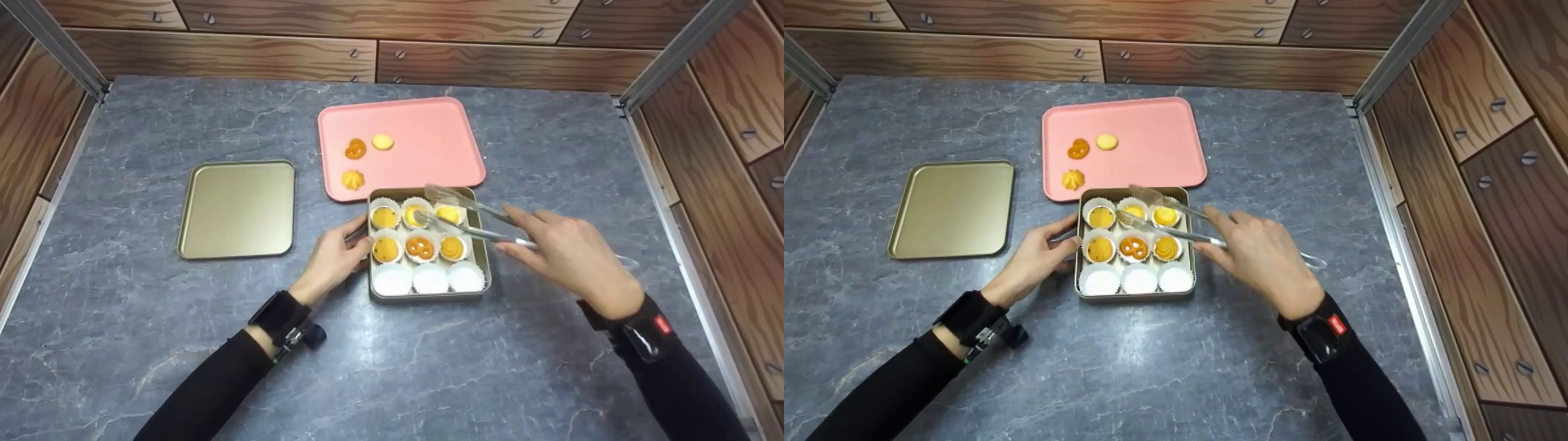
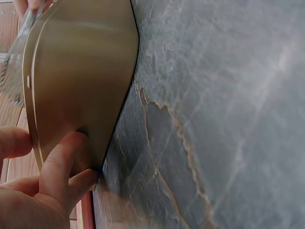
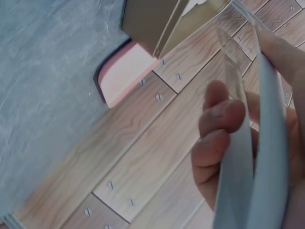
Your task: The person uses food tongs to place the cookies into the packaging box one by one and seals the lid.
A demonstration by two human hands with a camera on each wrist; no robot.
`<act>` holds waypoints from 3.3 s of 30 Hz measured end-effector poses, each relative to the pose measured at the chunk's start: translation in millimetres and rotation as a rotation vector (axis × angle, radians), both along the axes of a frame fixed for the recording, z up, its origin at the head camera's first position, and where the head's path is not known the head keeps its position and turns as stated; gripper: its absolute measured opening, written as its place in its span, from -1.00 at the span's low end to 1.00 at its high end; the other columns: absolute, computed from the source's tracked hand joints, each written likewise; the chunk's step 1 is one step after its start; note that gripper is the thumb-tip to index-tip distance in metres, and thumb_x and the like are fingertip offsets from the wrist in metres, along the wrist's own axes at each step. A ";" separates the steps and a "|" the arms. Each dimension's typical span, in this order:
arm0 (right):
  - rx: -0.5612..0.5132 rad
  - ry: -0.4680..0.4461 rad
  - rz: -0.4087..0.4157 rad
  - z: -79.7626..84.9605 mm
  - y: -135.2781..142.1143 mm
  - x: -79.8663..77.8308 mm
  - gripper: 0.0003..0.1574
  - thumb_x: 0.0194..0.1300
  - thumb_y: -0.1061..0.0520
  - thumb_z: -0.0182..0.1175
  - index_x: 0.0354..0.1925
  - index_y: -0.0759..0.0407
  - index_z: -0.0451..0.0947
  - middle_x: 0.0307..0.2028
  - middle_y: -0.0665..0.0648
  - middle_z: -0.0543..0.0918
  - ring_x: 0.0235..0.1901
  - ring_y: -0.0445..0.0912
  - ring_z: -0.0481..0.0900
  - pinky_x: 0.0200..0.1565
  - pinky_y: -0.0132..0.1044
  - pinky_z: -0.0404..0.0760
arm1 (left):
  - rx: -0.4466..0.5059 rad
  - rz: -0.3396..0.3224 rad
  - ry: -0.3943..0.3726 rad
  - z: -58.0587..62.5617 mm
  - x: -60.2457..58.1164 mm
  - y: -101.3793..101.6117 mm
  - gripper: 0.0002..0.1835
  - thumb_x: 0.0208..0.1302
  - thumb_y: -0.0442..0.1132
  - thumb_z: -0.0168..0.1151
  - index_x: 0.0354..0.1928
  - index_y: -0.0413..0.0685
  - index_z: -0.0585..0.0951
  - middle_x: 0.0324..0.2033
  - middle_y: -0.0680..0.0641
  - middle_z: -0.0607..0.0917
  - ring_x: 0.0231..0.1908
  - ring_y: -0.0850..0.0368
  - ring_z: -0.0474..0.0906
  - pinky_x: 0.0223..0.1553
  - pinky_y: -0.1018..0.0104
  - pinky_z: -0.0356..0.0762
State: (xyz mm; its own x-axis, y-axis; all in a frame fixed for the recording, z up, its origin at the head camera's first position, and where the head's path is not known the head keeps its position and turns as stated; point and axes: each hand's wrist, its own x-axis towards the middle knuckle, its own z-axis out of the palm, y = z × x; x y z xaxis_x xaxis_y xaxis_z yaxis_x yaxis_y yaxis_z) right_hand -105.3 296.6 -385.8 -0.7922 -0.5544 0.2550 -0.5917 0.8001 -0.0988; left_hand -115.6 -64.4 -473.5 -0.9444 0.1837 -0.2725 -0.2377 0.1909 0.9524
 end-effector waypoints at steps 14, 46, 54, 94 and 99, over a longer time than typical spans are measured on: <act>-0.131 -0.060 -0.082 -13.8 -41.9 -50.2 -0.17 0.35 -0.26 0.36 0.24 0.36 0.49 -0.42 0.20 0.66 -0.56 0.02 0.55 -0.57 -0.09 0.59 | 0.008 -0.003 -0.016 -1.2 -1.3 0.1 -0.32 0.47 -0.26 0.25 0.56 -0.03 0.29 0.39 -0.17 0.52 -0.39 0.05 0.62 -0.38 0.27 0.70; 0.068 -0.205 -0.021 -5.4 -106.3 -115.8 -0.36 0.39 -0.24 0.33 0.23 0.10 0.58 -0.18 0.15 0.69 -0.32 0.05 0.62 -0.38 -0.02 0.65 | 0.040 0.005 0.013 -3.2 -0.6 0.8 -0.33 0.46 -0.28 0.24 0.55 -0.13 0.29 0.41 -0.21 0.48 -0.20 0.02 0.71 -0.25 0.19 0.76; 0.170 -0.257 -0.031 2.4 -122.2 -124.1 -0.36 0.34 -0.26 0.37 0.18 0.11 0.66 -0.14 0.16 0.76 -0.28 0.05 0.69 -0.29 -0.01 0.72 | 0.049 0.005 0.032 -2.6 0.5 0.5 -0.33 0.44 -0.30 0.24 0.54 -0.16 0.30 0.42 -0.23 0.47 -0.03 0.01 0.72 -0.16 0.15 0.77; 0.128 -0.267 -0.191 -7.4 -54.7 -123.0 -0.57 0.36 -0.22 0.36 -0.11 0.10 0.68 -0.43 0.10 0.58 -0.48 0.05 0.51 -0.50 -0.06 0.47 | 0.028 -0.005 0.009 -2.5 -0.1 -0.5 -0.33 0.47 -0.27 0.23 0.56 -0.09 0.28 0.44 -0.19 0.45 -0.22 0.04 0.70 -0.27 0.21 0.74; 0.084 -0.268 -0.171 -19.0 -46.6 -123.3 -0.53 0.34 -0.25 0.36 -0.10 0.10 0.66 -0.43 0.09 0.57 -0.46 0.06 0.52 -0.48 -0.03 0.48 | 0.016 -0.004 0.014 -2.5 -0.7 -0.5 -0.33 0.48 -0.27 0.23 0.56 -0.10 0.28 0.46 -0.19 0.42 -0.19 0.05 0.71 -0.26 0.19 0.75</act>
